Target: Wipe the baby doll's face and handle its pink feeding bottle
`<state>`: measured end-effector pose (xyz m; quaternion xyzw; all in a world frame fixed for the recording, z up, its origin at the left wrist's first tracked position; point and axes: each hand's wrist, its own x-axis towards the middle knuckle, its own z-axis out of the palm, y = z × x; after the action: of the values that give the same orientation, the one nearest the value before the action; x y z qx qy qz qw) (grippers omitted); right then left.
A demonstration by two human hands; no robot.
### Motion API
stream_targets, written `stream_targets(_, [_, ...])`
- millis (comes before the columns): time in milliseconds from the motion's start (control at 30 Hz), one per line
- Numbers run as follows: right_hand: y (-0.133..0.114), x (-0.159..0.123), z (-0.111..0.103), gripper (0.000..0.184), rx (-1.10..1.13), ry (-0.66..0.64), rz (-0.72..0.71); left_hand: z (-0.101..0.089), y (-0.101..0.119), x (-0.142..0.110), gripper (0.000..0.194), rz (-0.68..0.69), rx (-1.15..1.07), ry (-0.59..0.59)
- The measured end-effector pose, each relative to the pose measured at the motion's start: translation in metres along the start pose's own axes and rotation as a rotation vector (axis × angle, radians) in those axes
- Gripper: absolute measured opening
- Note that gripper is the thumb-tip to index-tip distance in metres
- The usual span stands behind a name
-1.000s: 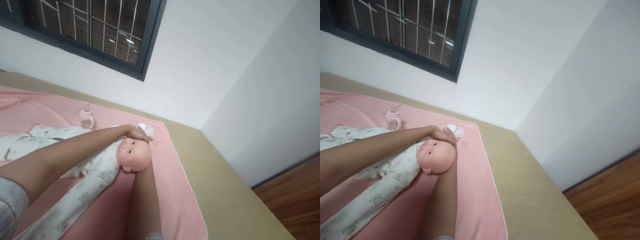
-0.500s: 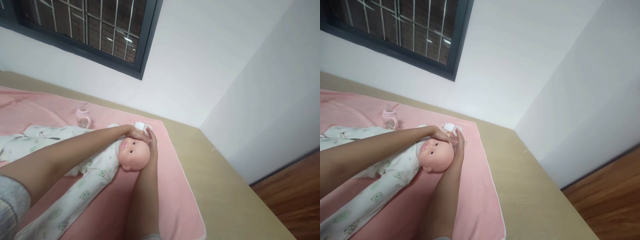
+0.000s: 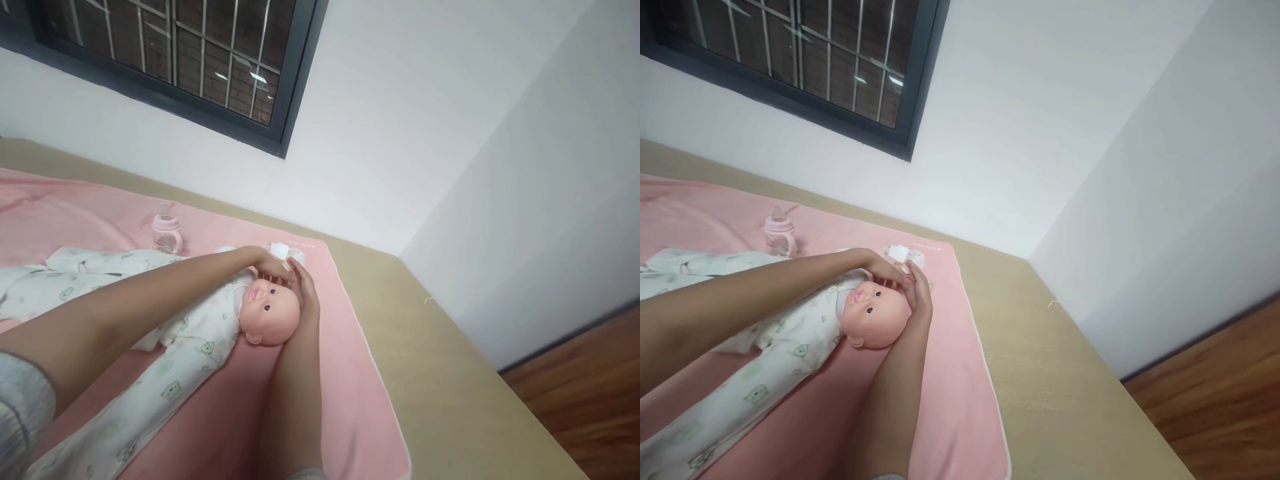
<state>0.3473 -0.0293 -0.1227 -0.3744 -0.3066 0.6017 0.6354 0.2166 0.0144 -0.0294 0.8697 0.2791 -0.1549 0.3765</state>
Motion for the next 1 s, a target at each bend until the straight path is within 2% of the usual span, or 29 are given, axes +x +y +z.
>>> stream_targets(67, [0.000,0.000,0.001,0.027,0.045,0.037,0.011,-0.007,-0.003,-0.006,0.047,-0.018,0.072,0.043])
stream_targets(200, [0.001,0.002,0.000,0.024,0.092,0.052,0.013,-0.015,-0.007,-0.030,0.042,-0.033,0.192,0.208])
stream_targets(433, [0.004,0.006,-0.001,0.023,0.097,0.018,0.017,-0.008,-0.014,-0.076,0.037,-0.028,0.238,0.446])
stream_targets(533, [0.000,0.003,-0.001,0.024,0.112,-0.031,-0.026,-0.004,-0.019,-0.083,0.040,-0.045,0.206,0.571])
stream_targets(700, [-0.017,-0.011,0.001,0.030,0.043,-0.189,-0.086,-0.003,-0.020,-0.079,0.060,0.002,0.109,0.732])
stream_targets(833, [-0.033,-0.028,0.003,0.035,-0.061,-0.329,-0.089,-0.004,-0.015,-0.077,0.065,0.151,0.048,0.728])
stream_targets(1000, [-0.055,-0.045,0.011,0.038,-0.166,-0.349,-0.092,-0.006,-0.005,-0.080,0.051,0.360,-0.013,0.584])
